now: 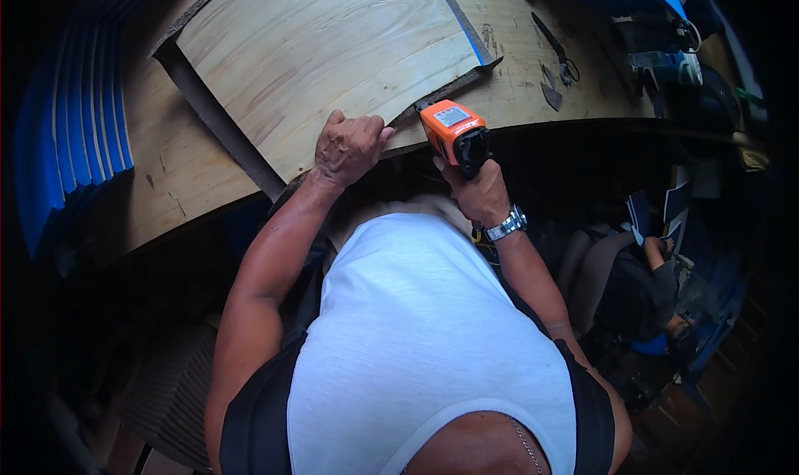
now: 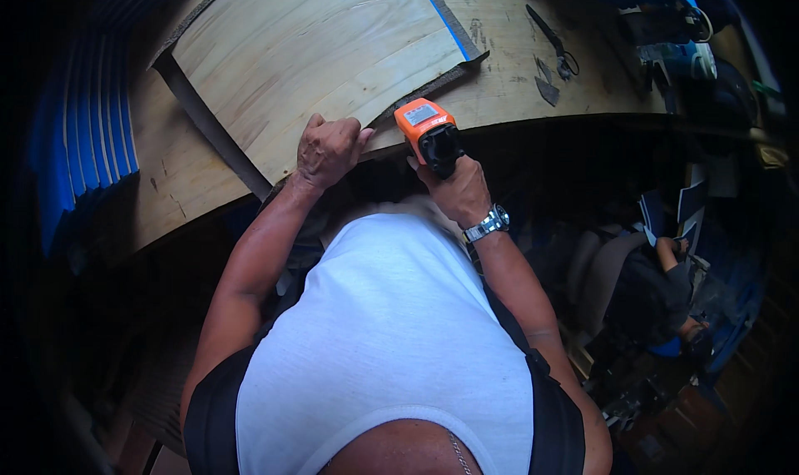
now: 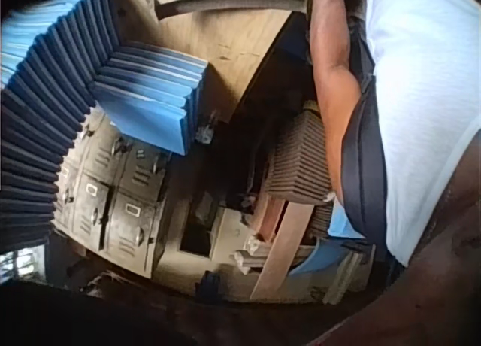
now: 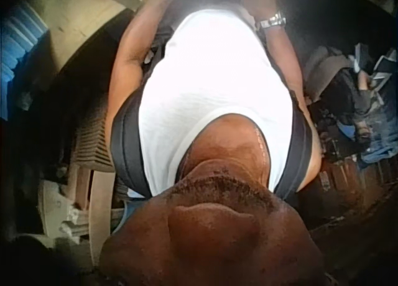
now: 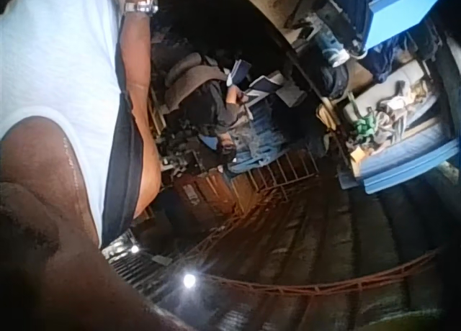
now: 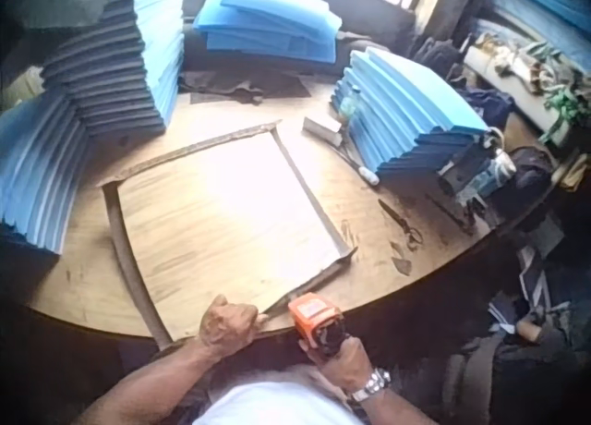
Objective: Attaching fabric to a wooden furniture component using a staple gun and trimming excess with scissors.
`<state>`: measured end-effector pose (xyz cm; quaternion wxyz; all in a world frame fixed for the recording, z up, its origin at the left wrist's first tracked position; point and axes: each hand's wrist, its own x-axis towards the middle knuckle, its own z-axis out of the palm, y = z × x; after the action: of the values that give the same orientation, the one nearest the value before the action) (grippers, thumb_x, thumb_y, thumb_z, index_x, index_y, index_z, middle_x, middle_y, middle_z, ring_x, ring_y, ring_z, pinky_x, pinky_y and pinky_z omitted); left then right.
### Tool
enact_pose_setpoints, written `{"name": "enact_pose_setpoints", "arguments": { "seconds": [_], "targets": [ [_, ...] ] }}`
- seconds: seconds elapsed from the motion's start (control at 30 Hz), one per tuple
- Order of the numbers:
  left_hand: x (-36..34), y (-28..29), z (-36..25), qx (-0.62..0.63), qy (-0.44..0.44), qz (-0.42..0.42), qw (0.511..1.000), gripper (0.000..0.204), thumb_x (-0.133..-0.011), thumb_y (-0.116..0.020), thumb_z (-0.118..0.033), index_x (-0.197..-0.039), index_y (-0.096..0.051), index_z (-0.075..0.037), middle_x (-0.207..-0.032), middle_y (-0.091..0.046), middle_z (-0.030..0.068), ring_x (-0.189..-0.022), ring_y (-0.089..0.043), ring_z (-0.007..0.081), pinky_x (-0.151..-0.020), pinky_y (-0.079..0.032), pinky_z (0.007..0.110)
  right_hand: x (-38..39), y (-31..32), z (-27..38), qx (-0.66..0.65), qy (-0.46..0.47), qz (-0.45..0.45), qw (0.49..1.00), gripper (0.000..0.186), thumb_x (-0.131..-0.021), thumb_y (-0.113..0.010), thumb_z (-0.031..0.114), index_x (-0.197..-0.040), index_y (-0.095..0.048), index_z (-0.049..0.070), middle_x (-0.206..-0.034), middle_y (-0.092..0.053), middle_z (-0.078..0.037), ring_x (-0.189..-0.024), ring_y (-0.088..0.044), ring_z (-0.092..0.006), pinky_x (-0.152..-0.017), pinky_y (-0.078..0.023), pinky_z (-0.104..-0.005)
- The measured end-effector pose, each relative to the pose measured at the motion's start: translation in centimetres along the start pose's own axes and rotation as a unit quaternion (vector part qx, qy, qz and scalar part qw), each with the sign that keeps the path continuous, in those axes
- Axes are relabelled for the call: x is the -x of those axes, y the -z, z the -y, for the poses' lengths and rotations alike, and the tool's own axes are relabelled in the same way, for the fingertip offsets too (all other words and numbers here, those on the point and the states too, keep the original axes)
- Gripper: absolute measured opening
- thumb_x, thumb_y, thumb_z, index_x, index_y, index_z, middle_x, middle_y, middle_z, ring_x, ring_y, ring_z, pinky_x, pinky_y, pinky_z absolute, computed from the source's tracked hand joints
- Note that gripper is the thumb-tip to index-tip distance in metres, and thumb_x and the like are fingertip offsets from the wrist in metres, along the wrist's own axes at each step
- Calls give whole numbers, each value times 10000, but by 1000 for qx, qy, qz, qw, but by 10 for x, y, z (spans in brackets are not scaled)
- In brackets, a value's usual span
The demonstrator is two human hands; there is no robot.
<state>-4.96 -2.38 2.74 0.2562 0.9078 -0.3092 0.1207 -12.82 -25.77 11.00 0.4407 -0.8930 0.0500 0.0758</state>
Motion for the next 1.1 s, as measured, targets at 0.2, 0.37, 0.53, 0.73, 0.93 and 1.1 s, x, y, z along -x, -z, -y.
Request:
{"name": "enact_pose_setpoints", "arguments": {
  "seconds": [0.2, 0.37, 0.53, 0.73, 0.93, 1.1],
  "targets": [
    [22, 17, -5, 44, 9, 24, 999, 286, -937, -696, -286, -785, -523, -116, -615, -563, 63, -549, -555, 261, -623, -361, 386, 21, 2, 9, 2, -55, 41, 998, 264, -887, -780, 241, -977, -727, -2, -712, -694, -176, -660, -707, -283, -606, -526, -377],
    [31, 16, -7, -11, -14, 31, 999, 248, -950, -683, -262, -829, -528, -112, -608, -576, 61, -555, -571, 260, -632, -375, 385, 30, -10, -3, -15, -106, 59, 993, 272, -872, -798, 254, -983, -736, 14, -779, -721, -205, -728, -740, -338, -641, -549, -392],
    [26, 17, -7, 20, 5, 16, 1000, 206, -953, -679, -229, -874, -528, -113, -611, -578, 61, -567, -582, 263, -646, -388, 382, 34, -15, -17, -49, 56, 13, 997, 189, -921, -736, 150, -1013, -710, -13, -625, -653, -66, -544, -646, -140, -523, -500, -307],
    [30, 14, -6, 12, 13, 24, 1000, 182, -954, -675, -210, -921, -525, -112, -626, -590, 63, -586, -592, 261, -661, -395, 373, 37, -25, -18, -16, 64, 35, 997, 212, -908, -746, 130, -1077, -711, 5, -658, -679, -77, -553, -655, -146, -535, -512, -317],
    [27, 18, -6, 19, 18, 12, 1000, 172, -950, -672, -192, -941, -521, -111, -630, -596, 64, -588, -595, 266, -664, -397, 376, 46, -32, -6, -27, 4, 35, 999, 237, -861, -804, 229, -965, -726, 32, -770, -720, -192, -717, -734, -354, -615, -553, -395],
    [31, 15, -8, 0, 15, 15, 1000, 194, -958, -670, -245, -906, -533, -119, -648, -578, 59, -590, -586, 256, -661, -390, 381, 50, -42, -8, 8, 82, 21, 996, 182, -894, -766, 152, -1005, -713, 19, -636, -674, -131, -562, -689, -215, -542, -516, -336]
  ]
}}
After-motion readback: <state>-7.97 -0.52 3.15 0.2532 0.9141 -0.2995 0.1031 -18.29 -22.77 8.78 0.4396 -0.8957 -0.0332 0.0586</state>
